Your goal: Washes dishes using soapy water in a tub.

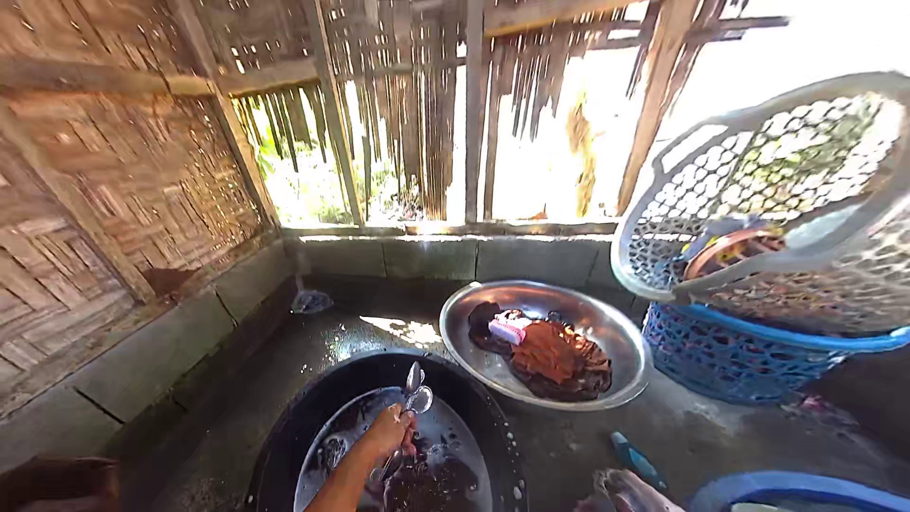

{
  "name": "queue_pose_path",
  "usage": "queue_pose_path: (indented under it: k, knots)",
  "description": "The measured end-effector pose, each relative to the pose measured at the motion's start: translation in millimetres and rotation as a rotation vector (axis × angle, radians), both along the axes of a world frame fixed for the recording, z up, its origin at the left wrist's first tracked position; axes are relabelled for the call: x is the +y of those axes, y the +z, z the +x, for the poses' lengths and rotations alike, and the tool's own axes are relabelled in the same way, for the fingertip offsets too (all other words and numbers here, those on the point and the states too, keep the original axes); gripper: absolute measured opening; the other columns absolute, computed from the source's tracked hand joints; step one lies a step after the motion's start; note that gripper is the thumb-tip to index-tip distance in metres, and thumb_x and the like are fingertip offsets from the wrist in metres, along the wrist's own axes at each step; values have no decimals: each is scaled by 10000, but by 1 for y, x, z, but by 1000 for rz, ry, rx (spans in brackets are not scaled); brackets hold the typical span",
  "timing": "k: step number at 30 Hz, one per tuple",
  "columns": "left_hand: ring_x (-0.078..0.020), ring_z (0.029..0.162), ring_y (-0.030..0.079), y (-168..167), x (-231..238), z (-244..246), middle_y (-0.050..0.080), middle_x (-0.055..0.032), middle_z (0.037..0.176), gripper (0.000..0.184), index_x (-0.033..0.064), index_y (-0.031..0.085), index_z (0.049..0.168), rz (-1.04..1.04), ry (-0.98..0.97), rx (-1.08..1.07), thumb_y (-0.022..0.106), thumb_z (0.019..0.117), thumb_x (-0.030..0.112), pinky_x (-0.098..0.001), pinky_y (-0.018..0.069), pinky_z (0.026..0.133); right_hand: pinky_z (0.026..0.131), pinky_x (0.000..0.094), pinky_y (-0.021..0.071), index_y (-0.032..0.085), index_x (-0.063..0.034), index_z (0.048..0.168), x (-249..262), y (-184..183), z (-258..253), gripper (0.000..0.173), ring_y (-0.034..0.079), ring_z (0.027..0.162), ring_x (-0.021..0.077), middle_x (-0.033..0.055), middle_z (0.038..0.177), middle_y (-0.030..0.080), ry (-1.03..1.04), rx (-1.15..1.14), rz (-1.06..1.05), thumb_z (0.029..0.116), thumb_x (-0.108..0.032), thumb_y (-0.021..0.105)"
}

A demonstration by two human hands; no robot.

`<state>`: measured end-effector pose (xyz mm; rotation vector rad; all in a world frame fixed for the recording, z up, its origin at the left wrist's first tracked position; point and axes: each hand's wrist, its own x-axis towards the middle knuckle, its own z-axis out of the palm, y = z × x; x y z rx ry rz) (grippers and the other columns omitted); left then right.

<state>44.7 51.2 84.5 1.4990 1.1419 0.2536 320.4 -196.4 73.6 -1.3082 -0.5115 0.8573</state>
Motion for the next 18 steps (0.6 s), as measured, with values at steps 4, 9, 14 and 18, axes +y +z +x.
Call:
queue_pose_path:
  k: [4, 9, 14, 18]
  knots:
    - [-129, 612, 604, 58, -22, -4, 564, -24, 773, 290, -2, 575, 1243, -5, 38, -186, 442, 1104, 216, -335, 594, 647, 697, 327, 599, 664, -72, 1022, 38, 110, -25, 267, 686, 759, 124, 14, 847, 703, 105, -108, 89, 1063, -227, 451]
    - [-125, 600, 637, 101, -80, 1, 645, -21, 741, 259, -9, 631, 1175, 35, -10, -451, 487, 1081, 185, -323, 598, 617, 696, 365, 588, 688, -21, 1042, 94, 178, -81, 235, 683, 772, 171, 78, 875, 706, 148, -343, 246, 988, -222, 580]
    - [-104, 537, 585, 97, -109, -1, 581, 6, 652, 251, -3, 604, 1044, 71, 148, -548, 428, 1093, 169, -303, 571, 552, 888, 410, 575, 631, -15, 1234, 126, 135, -137, 404, 674, 1023, 202, 136, 1168, 671, 279, -724, 150, 836, -57, 685]
    - [-102, 521, 574, 95, -102, -14, 554, -1, 646, 290, -5, 611, 1026, 110, 141, -438, 421, 1105, 200, -293, 565, 533, 917, 352, 554, 417, 31, 1462, 133, 117, -150, 551, 653, 1063, 168, 172, 1254, 623, 233, -455, 147, 921, 3, 515]
